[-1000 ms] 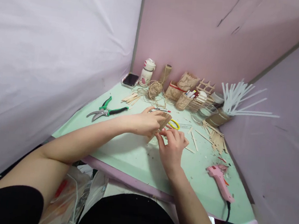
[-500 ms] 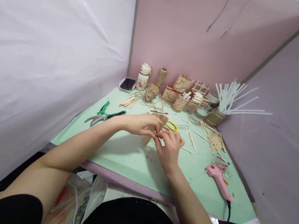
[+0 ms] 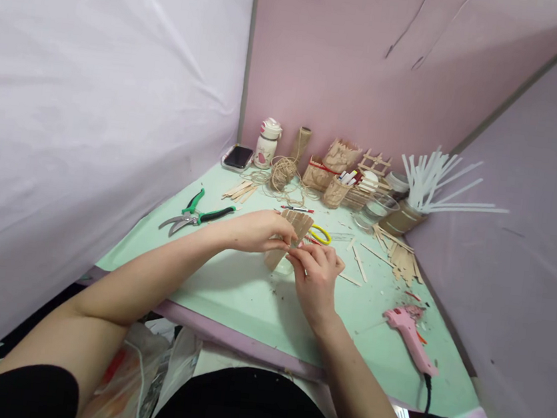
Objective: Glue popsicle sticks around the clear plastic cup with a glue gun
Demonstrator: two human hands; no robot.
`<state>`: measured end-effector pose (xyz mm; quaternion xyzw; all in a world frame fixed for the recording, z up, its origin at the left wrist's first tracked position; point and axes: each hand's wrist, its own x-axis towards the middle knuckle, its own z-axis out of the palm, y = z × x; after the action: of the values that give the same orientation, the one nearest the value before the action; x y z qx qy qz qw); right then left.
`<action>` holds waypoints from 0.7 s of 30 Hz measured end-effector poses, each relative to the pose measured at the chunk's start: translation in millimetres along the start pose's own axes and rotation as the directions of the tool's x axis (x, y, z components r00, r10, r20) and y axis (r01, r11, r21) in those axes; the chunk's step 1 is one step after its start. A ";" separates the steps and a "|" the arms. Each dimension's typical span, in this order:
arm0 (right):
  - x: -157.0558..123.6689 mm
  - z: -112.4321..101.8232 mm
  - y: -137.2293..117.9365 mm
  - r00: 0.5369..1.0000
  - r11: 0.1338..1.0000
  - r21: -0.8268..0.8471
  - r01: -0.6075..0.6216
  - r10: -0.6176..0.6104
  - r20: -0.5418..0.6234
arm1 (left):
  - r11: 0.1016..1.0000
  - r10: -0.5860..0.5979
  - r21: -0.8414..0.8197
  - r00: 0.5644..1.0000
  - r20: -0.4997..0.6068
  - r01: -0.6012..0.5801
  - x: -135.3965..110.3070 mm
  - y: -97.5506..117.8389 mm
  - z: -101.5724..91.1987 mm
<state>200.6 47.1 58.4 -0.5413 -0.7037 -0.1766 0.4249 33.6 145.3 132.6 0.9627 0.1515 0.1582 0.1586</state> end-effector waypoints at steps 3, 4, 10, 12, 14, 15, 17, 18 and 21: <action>-2.0 -3.3 1.5 1.000 1.000 0.007 0.000 0.000 -0.011 | 1.000 -0.005 0.006 1.000 0.011 0.005 0.3 -1.3 0.2; -2.5 -4.3 2.0 1.000 1.000 0.008 -0.006 0.006 -0.019 | 1.000 -0.007 0.007 1.000 0.011 0.007 0.4 -2.0 0.3; -2.9 -6.8 2.4 0.999 0.999 0.018 -0.049 0.050 -0.015 | 0.999 -0.031 0.030 0.998 0.048 0.030 -1.1 -2.8 -2.7; -1.2 -7.4 1.7 0.998 0.997 0.033 -0.066 0.066 -0.004 | 0.997 -0.041 0.074 0.997 0.058 0.037 -1.6 -0.3 -4.6; 2.0 -8.5 1.1 0.996 0.994 0.058 -0.090 0.089 0.020 | 0.992 -0.022 0.128 0.998 0.060 0.014 -1.6 2.6 -5.8; 4.2 -9.1 1.0 0.994 0.992 0.072 -0.103 0.100 0.040 | 0.988 -0.006 0.151 0.998 0.060 -0.003 -1.4 3.7 -5.9; 9.0 -10.0 0.8 0.988 0.986 0.101 -0.130 0.121 0.092 | 0.982 0.016 0.188 0.998 0.053 -0.025 -0.6 4.8 -5.0; 11.3 -10.2 0.8 0.984 0.983 0.114 -0.143 0.129 0.119 | 0.979 0.021 0.201 0.999 0.048 -0.031 -0.2 4.7 -4.2; 16.3 -10.0 0.7 0.975 0.975 0.147 -0.167 0.142 0.172 | 0.975 0.029 0.220 0.998 0.049 -0.039 0.4 2.6 -1.5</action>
<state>204.4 50.2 76.9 -0.5712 -0.7032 -0.0416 0.4214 34.1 143.5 134.9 0.9802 0.1480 0.1212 0.0515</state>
